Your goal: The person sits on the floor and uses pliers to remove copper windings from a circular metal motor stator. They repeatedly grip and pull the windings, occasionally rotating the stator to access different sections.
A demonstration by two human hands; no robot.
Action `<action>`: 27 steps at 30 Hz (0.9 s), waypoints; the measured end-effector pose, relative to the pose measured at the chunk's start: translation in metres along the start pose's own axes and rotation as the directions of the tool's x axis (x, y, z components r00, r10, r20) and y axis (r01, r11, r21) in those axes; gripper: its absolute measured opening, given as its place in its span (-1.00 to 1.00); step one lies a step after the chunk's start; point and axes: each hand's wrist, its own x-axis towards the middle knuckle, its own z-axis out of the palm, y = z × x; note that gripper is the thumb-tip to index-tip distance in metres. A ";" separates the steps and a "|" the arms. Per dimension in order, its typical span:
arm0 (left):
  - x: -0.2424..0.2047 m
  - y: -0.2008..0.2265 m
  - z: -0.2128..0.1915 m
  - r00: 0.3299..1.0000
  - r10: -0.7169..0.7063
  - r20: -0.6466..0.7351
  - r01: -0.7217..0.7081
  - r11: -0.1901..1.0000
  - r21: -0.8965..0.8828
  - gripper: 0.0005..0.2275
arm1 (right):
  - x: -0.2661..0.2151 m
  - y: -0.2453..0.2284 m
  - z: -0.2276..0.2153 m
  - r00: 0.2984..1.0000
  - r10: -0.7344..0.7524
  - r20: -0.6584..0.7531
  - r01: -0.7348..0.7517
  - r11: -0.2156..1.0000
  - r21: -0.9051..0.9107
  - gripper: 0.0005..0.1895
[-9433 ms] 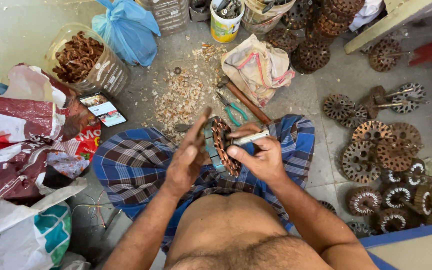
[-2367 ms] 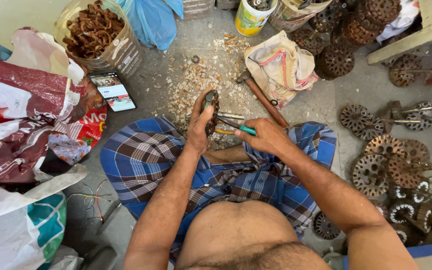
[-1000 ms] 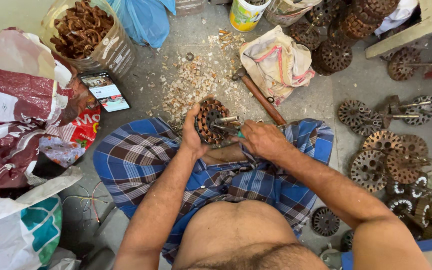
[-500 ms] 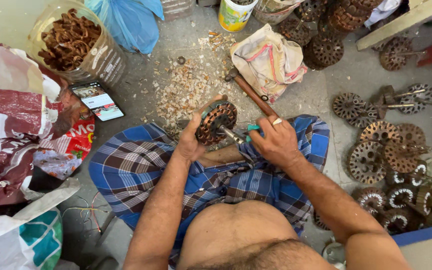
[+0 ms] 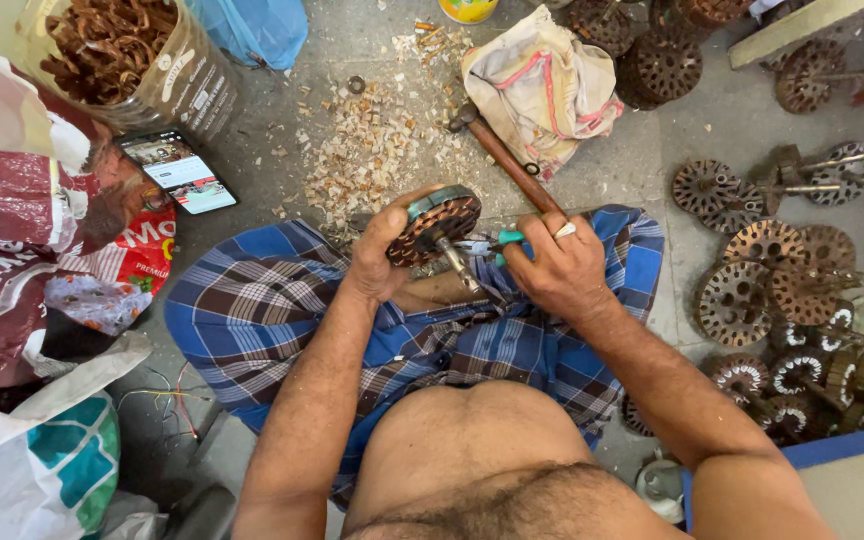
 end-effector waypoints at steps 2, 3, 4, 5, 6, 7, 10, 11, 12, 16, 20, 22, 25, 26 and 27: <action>-0.001 -0.001 -0.003 1.000 -0.004 -0.012 0.004 1.000 -0.018 -0.30 | 0.001 -0.002 -0.004 1.000 0.005 0.002 -0.005 1.000 -0.002 -0.86; -0.002 -0.002 -0.004 0.999 -0.017 -0.040 0.016 0.999 -0.030 -0.29 | 0.001 -0.004 -0.006 1.000 0.010 0.007 -0.010 1.000 -0.003 -0.85; -0.003 -0.002 -0.004 0.997 -0.030 -0.067 0.027 0.999 -0.043 -0.29 | 0.002 -0.005 -0.007 1.000 0.016 0.013 -0.016 1.000 -0.004 -0.84; -0.004 -0.002 -0.004 0.995 -0.043 -0.095 0.038 0.998 -0.056 -0.29 | 0.001 -0.007 -0.008 0.999 0.037 0.029 -0.038 0.999 0.023 -0.82; -0.004 -0.002 -0.004 0.994 -0.055 -0.091 0.050 0.997 -0.059 -0.29 | 0.002 -0.008 -0.008 0.997 0.057 0.044 -0.059 0.997 0.049 -0.78; -0.003 -0.002 -0.003 0.994 -0.067 -0.088 0.061 0.996 -0.063 -0.28 | 0.002 -0.009 -0.008 0.995 0.076 0.060 -0.080 0.994 0.074 -0.74; -0.001 -0.001 0.001 0.993 -0.100 -0.058 0.095 0.992 -0.082 -0.27 | -0.001 -0.010 -0.002 0.978 0.149 0.144 -0.165 0.980 0.109 -0.73; 0.000 -0.001 0.003 0.993 -0.112 -0.044 0.108 0.990 -0.090 -0.27 | -0.004 -0.010 -0.001 0.971 0.166 0.172 -0.186 0.977 0.108 -0.74; 0.001 -0.001 0.005 0.994 -0.111 -0.025 0.109 0.991 -0.079 -0.27 | -0.007 -0.010 0.002 0.963 0.181 0.199 -0.206 0.973 0.108 -0.74; 0.001 0.002 0.012 0.993 -0.119 -0.006 0.118 0.990 -0.071 -0.28 | -0.016 -0.010 0.011 0.944 0.223 0.242 -0.273 0.941 0.200 -0.68; -0.001 0.004 0.018 0.995 -0.097 0.002 0.097 0.994 -0.056 -0.26 | -0.021 -0.009 0.019 0.901 0.295 0.319 -0.384 0.884 0.268 -0.63; 0.000 0.004 0.020 0.996 -0.078 -0.031 0.077 0.996 -0.034 -0.26 | -0.020 -0.007 0.021 0.891 0.292 0.347 -0.385 0.891 0.240 -0.62; 0.001 0.005 0.019 0.997 -0.049 -0.056 0.047 0.998 -0.032 -0.25 | -0.022 -0.002 0.016 0.861 0.321 0.395 -0.418 0.888 0.191 -0.65; 0.002 0.005 0.019 0.998 -0.039 -0.059 0.036 0.999 -0.038 -0.25 | -0.023 0.001 0.012 0.856 0.334 0.395 -0.432 0.882 0.191 -0.65; 0.002 0.005 0.018 0.997 -0.037 -0.061 0.035 0.999 -0.041 -0.25 | -0.025 0.004 0.007 0.851 0.347 0.394 -0.445 0.875 0.192 -0.65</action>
